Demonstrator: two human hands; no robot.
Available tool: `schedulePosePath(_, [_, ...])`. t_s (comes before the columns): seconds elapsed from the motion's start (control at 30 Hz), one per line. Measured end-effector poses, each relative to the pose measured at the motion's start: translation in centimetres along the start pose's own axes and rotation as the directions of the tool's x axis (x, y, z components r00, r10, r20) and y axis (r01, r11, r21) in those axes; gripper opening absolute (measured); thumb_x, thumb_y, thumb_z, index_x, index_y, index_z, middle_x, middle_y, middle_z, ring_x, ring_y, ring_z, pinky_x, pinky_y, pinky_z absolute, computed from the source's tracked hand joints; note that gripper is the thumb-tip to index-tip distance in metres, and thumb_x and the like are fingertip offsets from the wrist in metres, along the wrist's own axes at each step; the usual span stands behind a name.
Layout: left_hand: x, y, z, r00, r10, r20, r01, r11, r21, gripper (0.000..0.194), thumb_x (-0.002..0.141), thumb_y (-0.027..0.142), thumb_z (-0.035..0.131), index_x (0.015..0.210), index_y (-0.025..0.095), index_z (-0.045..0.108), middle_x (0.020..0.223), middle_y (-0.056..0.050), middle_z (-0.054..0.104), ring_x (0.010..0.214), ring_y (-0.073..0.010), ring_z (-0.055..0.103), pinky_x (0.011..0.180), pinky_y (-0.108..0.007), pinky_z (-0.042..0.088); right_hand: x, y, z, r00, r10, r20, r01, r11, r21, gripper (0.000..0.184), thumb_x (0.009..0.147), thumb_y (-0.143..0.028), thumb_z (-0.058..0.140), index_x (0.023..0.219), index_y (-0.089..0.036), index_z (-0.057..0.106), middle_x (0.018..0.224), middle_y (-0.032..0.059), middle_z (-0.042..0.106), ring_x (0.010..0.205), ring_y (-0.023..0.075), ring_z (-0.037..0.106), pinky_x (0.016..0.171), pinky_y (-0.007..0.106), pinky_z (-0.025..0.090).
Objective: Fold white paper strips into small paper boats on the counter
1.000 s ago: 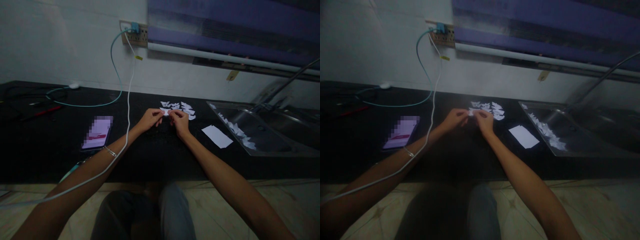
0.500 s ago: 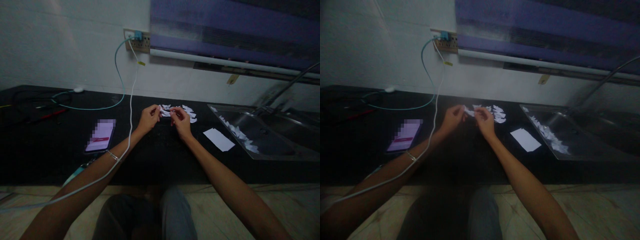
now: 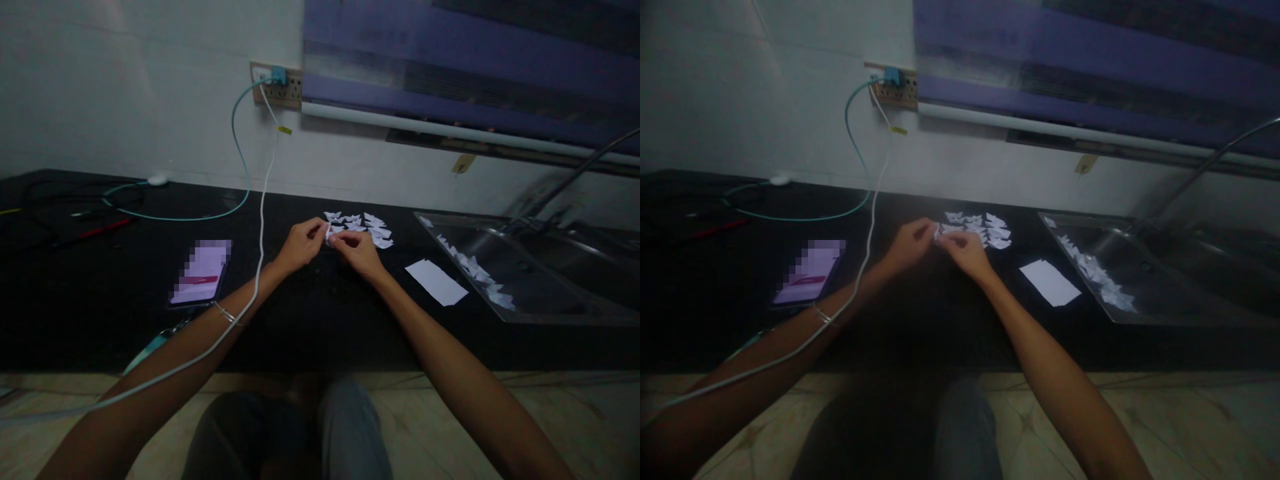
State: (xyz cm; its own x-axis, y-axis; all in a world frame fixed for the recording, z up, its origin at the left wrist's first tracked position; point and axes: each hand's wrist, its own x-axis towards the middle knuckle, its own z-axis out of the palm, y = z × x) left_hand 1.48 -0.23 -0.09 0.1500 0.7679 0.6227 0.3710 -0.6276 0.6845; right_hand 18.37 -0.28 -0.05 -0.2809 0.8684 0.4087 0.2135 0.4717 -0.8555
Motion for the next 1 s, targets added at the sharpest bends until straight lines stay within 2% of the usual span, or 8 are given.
schedulePosePath(0.33, [0.1,-0.8,0.1,0.997,0.042,0.072,-0.041,0.999,-0.028,0.025,0.095,0.031,0.045,0.079,0.016,0.057,0.074,0.0,0.057,0.07,-0.0128,0.051,0.066,-0.023,0.041,-0.1,0.5,-0.1,0.995,0.027,0.094,-0.031,0.999,0.039,0.034,0.08,-0.053,0.066,0.082,-0.019,0.071,0.059,-0.0019,0.056,0.051,0.0112,0.047,0.048,0.024,0.036])
schedulePosePath(0.53, [0.2,-1.0,0.2,0.998,0.013,0.069,-0.005,0.994,-0.109,0.027,0.096,0.032,0.044,0.078,0.016,0.054,0.068,0.001,0.052,0.064,-0.0117,0.049,0.06,-0.022,0.04,-0.1,0.8,0.0,0.991,0.06,0.119,-0.079,0.984,0.16,0.037,0.081,-0.056,0.065,0.082,-0.019,0.067,0.054,-0.0051,0.046,0.043,0.0091,0.038,0.041,0.024,0.03])
schedulePosePath(0.73, [0.0,-1.2,0.6,0.989,-0.099,0.111,0.122,0.966,-0.227,0.02,0.096,0.038,0.047,0.091,0.019,0.051,0.065,0.004,0.049,0.057,-0.0101,0.046,0.054,-0.021,0.037,0.0,0.6,0.3,1.0,-0.023,0.01,0.022,0.998,0.052,0.033,0.084,-0.052,0.062,0.079,-0.02,0.064,0.059,-0.0015,0.05,0.056,0.0139,0.046,0.049,0.026,0.035])
schedulePosePath(0.87, [-0.1,-1.1,0.7,0.977,-0.169,0.129,0.18,0.981,-0.075,0.031,0.094,0.048,0.048,0.082,0.019,0.048,0.062,0.004,0.047,0.055,-0.0104,0.043,0.052,-0.022,0.033,0.2,0.7,0.4,0.998,-0.063,-0.028,0.064,0.998,0.01,0.033,0.085,-0.053,0.059,0.08,-0.021,0.063,0.064,0.0007,0.055,0.066,0.0175,0.052,0.054,0.027,0.039])
schedulePosePath(1.0, [-0.1,-0.9,0.4,0.95,-0.194,0.244,0.19,0.981,0.039,0.045,0.096,0.053,0.039,0.078,0.016,0.057,0.066,-0.001,0.055,0.063,-0.0144,0.05,0.056,-0.025,0.037,0.2,1.0,0.5,0.996,-0.089,-0.024,0.089,0.996,-0.018,0.033,0.087,-0.051,0.057,0.082,-0.02,0.063,0.068,0.0015,0.057,0.069,0.0176,0.053,0.057,0.028,0.04])
